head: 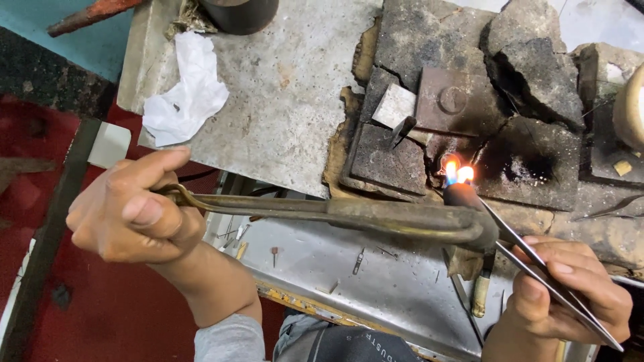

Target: Heating a metal ring with a blowtorch and adjusting its position with tweezers on a soldering block.

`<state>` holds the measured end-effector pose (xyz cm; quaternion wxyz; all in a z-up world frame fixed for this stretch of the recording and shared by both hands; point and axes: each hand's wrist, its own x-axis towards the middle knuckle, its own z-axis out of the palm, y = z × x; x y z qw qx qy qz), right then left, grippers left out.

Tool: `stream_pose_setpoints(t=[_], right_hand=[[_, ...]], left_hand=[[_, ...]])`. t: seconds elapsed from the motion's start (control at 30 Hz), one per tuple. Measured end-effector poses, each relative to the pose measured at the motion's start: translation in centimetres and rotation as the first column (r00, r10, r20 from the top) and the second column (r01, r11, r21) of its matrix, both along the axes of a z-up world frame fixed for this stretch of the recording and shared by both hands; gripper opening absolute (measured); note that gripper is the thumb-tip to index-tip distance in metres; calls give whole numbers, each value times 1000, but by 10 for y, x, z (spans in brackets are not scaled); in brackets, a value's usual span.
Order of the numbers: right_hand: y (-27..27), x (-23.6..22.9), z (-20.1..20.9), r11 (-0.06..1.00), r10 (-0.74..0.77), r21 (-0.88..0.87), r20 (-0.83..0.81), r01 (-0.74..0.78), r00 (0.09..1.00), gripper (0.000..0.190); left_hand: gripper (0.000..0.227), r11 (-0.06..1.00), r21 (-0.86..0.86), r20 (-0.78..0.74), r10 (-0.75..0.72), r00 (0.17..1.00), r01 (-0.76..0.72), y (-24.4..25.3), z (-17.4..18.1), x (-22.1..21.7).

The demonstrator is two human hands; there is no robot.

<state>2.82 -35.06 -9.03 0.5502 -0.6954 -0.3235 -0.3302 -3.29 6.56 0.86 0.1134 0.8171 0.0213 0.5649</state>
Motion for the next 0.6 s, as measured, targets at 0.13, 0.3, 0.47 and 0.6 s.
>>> stream_pose_setpoints(t=[0.13,0.3,0.47,0.6], right_hand=[[3,-5,1,999,-38,6,-44,38,998,24],[5,-3,0,996,-41,73,-24,43,999,26],[12,-6,5,993,-92,62,-52,95,994,27],[10,-5,6,998,-56,37,-26,57,998,25]], left_hand=[[71,1000,-20,5,-2,1000,2,-1,1,0],[69,999,-39,-13,8,1000,-9,-3,3,0],[69,999,-32,-14,-20,1000,20,-2,4,0],[69,999,-39,-8,-9,1000,9,-3,4,0]])
